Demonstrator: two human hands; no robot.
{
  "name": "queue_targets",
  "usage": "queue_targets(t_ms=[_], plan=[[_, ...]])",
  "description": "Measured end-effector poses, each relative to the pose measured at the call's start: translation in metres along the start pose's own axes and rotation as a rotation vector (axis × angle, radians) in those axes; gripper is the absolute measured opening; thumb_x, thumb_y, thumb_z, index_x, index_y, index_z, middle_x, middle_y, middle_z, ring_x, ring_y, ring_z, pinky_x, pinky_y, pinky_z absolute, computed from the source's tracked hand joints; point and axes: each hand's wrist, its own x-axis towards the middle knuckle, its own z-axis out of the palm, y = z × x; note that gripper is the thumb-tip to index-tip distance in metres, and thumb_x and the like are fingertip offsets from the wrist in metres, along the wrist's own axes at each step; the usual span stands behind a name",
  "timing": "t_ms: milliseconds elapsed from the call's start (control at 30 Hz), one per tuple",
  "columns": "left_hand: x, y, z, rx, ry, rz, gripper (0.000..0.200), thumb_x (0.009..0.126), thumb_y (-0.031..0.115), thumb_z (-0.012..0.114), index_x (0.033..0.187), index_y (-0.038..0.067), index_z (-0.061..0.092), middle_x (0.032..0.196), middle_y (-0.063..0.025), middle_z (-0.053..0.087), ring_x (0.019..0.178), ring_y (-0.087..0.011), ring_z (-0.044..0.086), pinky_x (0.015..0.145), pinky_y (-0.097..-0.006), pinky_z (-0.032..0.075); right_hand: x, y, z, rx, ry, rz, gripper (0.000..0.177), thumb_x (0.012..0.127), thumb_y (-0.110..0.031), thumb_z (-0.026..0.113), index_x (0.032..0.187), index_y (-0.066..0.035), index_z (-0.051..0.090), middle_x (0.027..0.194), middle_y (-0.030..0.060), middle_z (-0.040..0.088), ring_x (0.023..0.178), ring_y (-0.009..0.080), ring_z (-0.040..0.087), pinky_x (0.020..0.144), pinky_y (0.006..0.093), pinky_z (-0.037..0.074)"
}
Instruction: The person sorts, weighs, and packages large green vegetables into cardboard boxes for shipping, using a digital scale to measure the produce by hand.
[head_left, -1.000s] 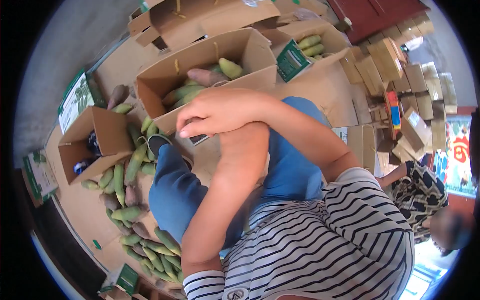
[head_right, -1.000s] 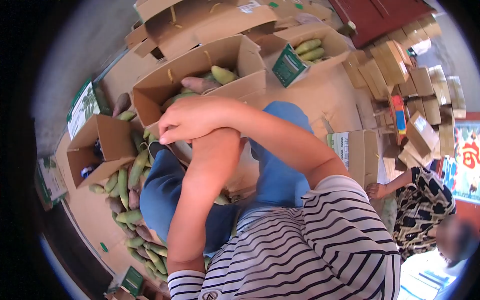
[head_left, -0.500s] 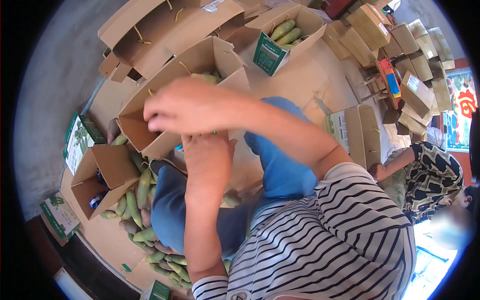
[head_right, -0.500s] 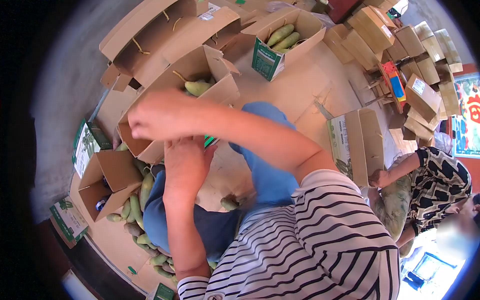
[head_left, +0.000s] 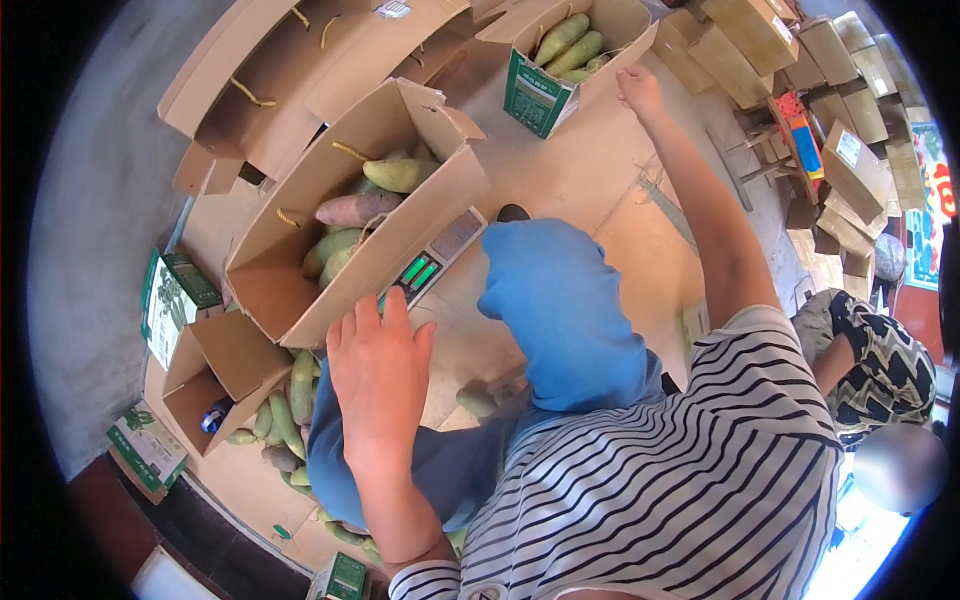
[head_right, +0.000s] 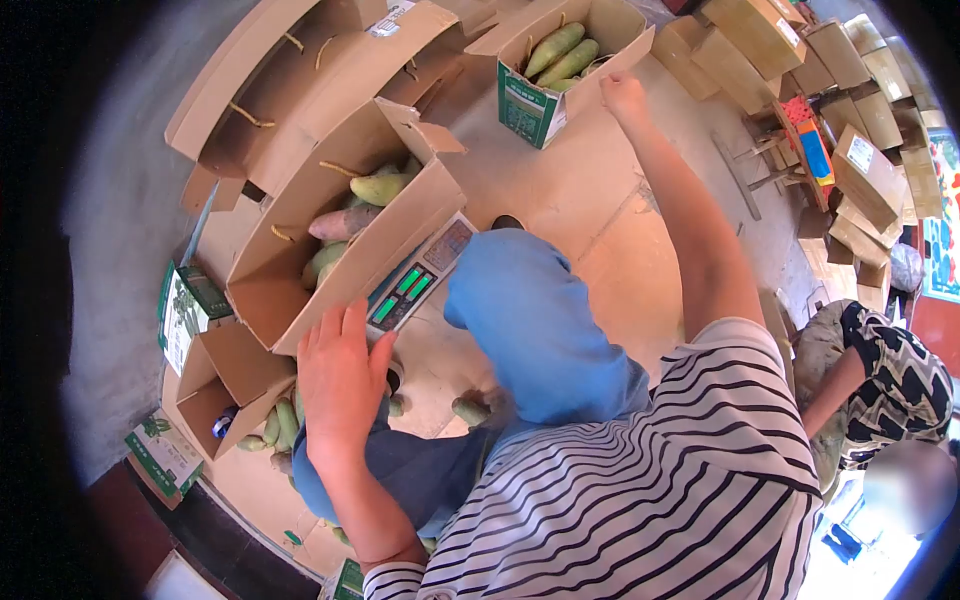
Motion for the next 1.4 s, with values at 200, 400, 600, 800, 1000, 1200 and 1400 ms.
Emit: queue_targets(t_ms=[200,400,600,800,1000,1200,1400], plan=[[0.016,0.005,0.003,0.042,-0.039,-0.019,0.040,0.083,0.023,0.062,0.115,0.001,0.052,0.100,-0.0158,0.055,0.097,-0.0334,0.053,0.088,-0.0426,0.040,0.061,0.017,0.011,-0.067,-0.105,0.158,0.029,0.084,-0.029,0.059,0.093,-0.001,0.060,0.071,0.0065,0.059,0.054,0.0142,0.058,0.046,0.0265,0.048],[0.032,0.007,0.012,0.063,-0.115,-0.028,0.045,0.081,0.025,0.064,0.117,0.000,0.052,0.105,-0.0160,0.055,0.100,-0.0321,0.054,0.090,-0.0419,0.040,0.079,0.011,0.038,0.119,-0.156,0.372,0.026,0.079,-0.030,0.064,0.071,-0.008,0.055,0.058,0.0037,0.051,0.044,0.0123,0.047,0.038,0.0269,0.038],[0.037,0.002,0.018,0.093,-0.147,-0.089,0.045,0.084,0.026,0.061,0.120,0.002,0.050,0.109,-0.0172,0.055,0.102,-0.0345,0.053,0.091,-0.0431,0.040,0.096,0.038,0.021,0.044,-0.233,0.485,0.019,0.075,-0.021,0.059,0.065,-0.008,0.049,0.054,0.0028,0.045,0.043,0.0130,0.041,0.037,0.0288,0.031],[0.046,0.008,0.017,0.053,-0.197,-0.080,0.041,0.085,0.024,0.060,0.118,0.002,0.051,0.108,-0.0168,0.055,0.101,-0.0341,0.053,0.088,-0.0426,0.040,0.093,0.063,0.021,0.048,-0.181,0.416,0.020,0.082,-0.020,0.054,0.064,-0.013,0.050,0.049,-0.0027,0.041,0.038,0.0091,0.034,0.035,0.0258,0.025],[0.042,-0.001,0.027,0.075,-0.164,-0.096,0.038,0.085,0.023,0.059,0.116,0.002,0.051,0.103,-0.0157,0.055,0.097,-0.0343,0.054,0.086,-0.0426,0.041,0.056,0.101,-0.029,0.111,-0.169,0.396,0.020,0.081,-0.019,0.056,0.063,-0.011,0.053,0.049,-0.0013,0.042,0.037,0.0110,0.034,0.034,0.0270,0.025],[0.039,0.005,0.026,0.100,-0.134,-0.066,0.038,0.082,0.022,0.064,0.110,0.000,0.054,0.098,-0.0140,0.056,0.093,-0.0297,0.056,0.085,-0.0406,0.043,-0.008,0.186,-0.126,-0.060,-0.172,0.240,0.023,0.078,-0.020,0.059,0.059,-0.008,0.053,0.048,-0.0001,0.043,0.038,0.0116,0.038,0.035,0.0288,0.027],[0.035,0.010,0.029,0.041,-0.124,-0.022,0.038,0.082,0.019,0.062,0.114,0.000,0.053,0.101,-0.0159,0.056,0.096,-0.0337,0.054,0.084,-0.0426,0.041,-0.143,0.270,-0.214,0.173,-0.041,0.299,0.018,0.085,-0.026,0.061,0.079,-0.009,0.060,0.058,-0.0039,0.049,0.041,0.0065,0.037,0.037,0.0249,0.026]])
